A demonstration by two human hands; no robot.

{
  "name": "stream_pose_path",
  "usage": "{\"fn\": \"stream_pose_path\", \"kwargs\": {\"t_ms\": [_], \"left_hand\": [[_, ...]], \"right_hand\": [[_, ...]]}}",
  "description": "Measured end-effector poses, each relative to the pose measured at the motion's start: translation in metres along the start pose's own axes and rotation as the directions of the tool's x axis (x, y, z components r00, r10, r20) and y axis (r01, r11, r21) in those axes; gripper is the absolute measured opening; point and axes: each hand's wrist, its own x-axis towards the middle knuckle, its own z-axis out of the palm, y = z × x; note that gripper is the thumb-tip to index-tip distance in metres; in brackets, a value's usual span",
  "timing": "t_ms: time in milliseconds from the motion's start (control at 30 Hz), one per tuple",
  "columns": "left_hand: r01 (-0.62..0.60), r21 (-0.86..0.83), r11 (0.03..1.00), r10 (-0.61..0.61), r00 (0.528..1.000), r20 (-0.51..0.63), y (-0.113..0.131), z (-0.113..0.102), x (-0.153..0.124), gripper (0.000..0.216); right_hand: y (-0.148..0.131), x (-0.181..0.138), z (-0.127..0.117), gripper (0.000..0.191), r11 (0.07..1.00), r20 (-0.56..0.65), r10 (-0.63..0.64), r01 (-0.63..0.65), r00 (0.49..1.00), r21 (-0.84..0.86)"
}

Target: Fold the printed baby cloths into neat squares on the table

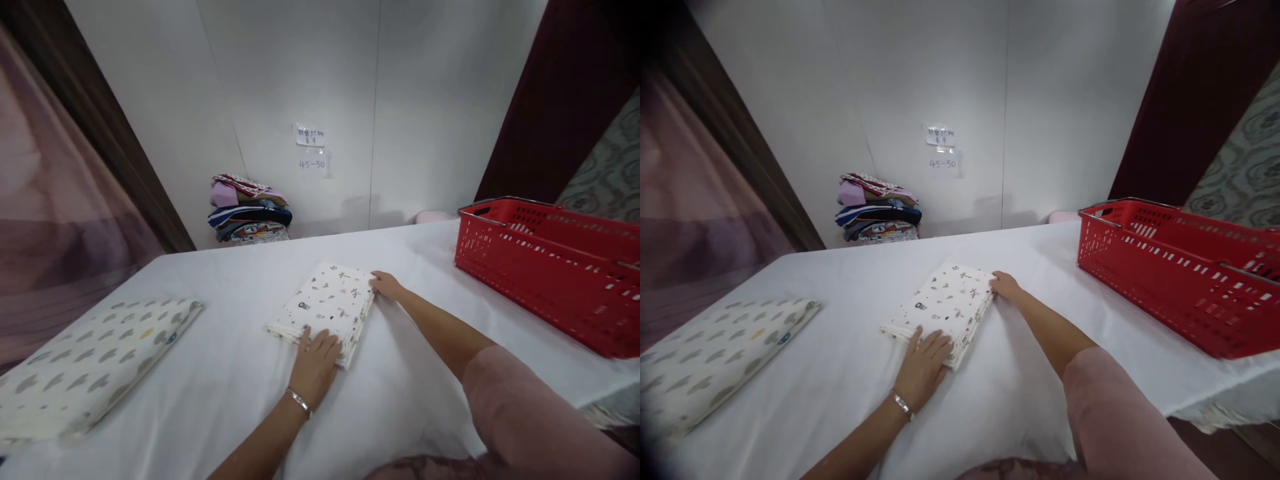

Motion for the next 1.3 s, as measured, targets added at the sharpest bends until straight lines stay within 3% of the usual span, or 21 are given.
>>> {"fn": "stream_pose_path", "kwargs": {"t_ms": [133,233,367,467,633,800,933,1067,1300], "left_hand": [[0.118,0.097,0.988,-0.121,0.992,0.029,-0.052,-0.02,-0.022,0.045],[0.213,0.106,0.971,-0.222,0.971,0.086,-0.082,-0.028,-0.036,0.056],[0.239,0.017,0.971,-0.239,0.957,0.164,-0.084,-0.03,-0.042,0.063],[0.254,-0.02,0.967,-0.247,0.954,0.169,-0.074,-0.03,-0.04,0.064],[0.284,-0.046,0.958,-0.279,0.956,0.088,-0.067,-0.027,-0.039,0.043],[0.255,-0.068,0.965,-0.256,0.967,-0.016,-0.069,-0.021,-0.04,0.03],[0.239,-0.061,0.969,-0.243,0.968,-0.067,-0.067,-0.02,-0.038,0.027],[0.204,-0.024,0.979,-0.206,0.977,-0.058,-0.059,-0.025,-0.031,0.027],[0.143,-0.034,0.989,-0.143,0.99,-0.006,-0.048,-0.024,-0.015,0.021]], "right_hand": [[0.012,-0.066,-0.006,0.032,1.0,0.054,0.002,-0.002,0.999,-0.015],[0.024,-0.118,-0.008,0.034,0.991,0.147,-0.057,0.038,0.987,0.13],[0.036,-0.154,-0.017,0.033,0.98,-0.046,-0.02,0.028,0.999,0.195],[0.038,-0.16,-0.024,0.03,0.98,-0.148,-0.117,0.138,0.982,0.146],[0.028,-0.16,-0.025,0.032,0.918,-0.063,-0.397,0.396,0.915,-0.034],[0.015,-0.156,-0.023,0.038,0.883,0.034,-0.429,0.427,0.903,-0.194],[0.009,-0.153,-0.022,0.035,0.863,0.048,-0.455,0.454,0.889,-0.221],[-0.003,-0.151,-0.016,0.033,0.837,0.064,-0.506,0.507,0.86,-0.204],[-0.019,-0.142,-0.005,0.025,0.717,0.178,-0.595,0.618,0.784,-0.323]]}}
